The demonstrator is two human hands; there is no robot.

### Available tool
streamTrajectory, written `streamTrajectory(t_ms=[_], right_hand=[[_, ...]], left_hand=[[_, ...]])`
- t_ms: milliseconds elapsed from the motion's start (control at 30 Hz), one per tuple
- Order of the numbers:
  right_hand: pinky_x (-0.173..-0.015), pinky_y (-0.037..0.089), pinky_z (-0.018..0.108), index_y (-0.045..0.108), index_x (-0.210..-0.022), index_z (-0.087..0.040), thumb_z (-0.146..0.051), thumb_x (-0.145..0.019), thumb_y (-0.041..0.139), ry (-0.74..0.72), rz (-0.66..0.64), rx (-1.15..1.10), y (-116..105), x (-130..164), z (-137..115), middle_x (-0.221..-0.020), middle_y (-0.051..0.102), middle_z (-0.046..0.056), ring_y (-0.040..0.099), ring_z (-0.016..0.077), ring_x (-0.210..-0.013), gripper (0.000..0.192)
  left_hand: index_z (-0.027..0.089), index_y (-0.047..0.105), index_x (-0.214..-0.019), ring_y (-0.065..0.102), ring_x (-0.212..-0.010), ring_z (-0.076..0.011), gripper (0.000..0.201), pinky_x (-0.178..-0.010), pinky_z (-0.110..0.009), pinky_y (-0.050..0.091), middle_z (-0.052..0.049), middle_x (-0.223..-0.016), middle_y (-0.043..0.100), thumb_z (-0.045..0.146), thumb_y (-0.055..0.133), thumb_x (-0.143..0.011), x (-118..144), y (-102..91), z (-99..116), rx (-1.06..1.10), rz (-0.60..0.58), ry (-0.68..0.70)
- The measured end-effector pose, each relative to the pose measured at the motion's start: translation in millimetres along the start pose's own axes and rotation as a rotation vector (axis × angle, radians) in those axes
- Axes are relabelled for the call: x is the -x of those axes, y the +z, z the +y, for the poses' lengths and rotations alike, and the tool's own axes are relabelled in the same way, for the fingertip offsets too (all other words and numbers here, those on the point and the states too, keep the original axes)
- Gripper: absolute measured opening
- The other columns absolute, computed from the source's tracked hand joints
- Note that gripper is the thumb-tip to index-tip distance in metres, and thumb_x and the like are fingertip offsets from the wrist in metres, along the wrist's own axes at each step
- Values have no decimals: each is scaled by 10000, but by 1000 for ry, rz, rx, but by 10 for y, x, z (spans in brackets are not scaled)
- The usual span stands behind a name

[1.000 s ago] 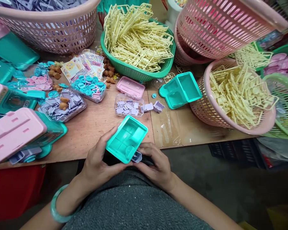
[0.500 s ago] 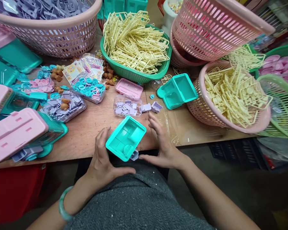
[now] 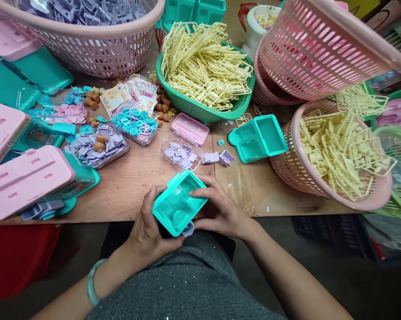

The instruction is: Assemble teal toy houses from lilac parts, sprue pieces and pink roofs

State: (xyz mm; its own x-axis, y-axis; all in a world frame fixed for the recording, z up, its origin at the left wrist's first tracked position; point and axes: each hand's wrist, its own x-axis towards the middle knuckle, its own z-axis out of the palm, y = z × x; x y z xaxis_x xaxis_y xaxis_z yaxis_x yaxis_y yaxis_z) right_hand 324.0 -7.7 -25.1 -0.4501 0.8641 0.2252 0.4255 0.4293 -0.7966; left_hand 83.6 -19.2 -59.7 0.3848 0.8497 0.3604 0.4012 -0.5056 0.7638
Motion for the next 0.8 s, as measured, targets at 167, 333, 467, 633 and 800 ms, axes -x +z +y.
streamTrajectory(t_ms=[167,333,467,633,800], right_hand=[[-1048,537,512,495,-1370,-315,-396,-796,849,12,50,9,47,-2,-28,-1499,452,129,526,312,-1357,679],[-1039,542,505,481,-1372,-305,-388,-820,833,39,34,24,73,18,-33,-1502,440,130,524,311,-1351,660],[-1081,506,532,503,-1322,-312,-437,-796,848,75,88,-9,110,-36,-117,-1458,443,117,492,318,-1369,641],[-1209,358,583,370,-1494,-300,-370,-927,679,190,151,-69,92,-219,-401,-1554,373,127,331,339,-1500,650],[-1211,371,536,332,-1533,-303,-311,-933,584,326,169,-176,133,-339,-565,-1590,399,87,412,319,-1464,651]], left_hand=[[167,104,-1625,616,-1219,-438,1221,-961,-628,578,-249,-1369,548,248,857,-668,-1,0,-31,-19,41,-9],[164,39,-1642,576,-1274,-465,1278,-994,-668,548,-280,-1422,500,291,879,-688,18,-17,-98,7,-24,17],[217,-2,-1653,563,-1311,-430,1294,-1010,-602,562,-249,-1470,484,334,882,-715,-9,-139,-112,79,-36,-29],[291,188,-1639,561,-1345,-436,1153,-1009,-558,575,-197,-1557,482,521,860,-731,-182,-412,-6,538,-135,-487],[264,177,-1641,482,-1428,-406,1056,-1147,-514,449,-160,-1559,515,532,777,-815,-260,-476,71,1001,-121,-848]])
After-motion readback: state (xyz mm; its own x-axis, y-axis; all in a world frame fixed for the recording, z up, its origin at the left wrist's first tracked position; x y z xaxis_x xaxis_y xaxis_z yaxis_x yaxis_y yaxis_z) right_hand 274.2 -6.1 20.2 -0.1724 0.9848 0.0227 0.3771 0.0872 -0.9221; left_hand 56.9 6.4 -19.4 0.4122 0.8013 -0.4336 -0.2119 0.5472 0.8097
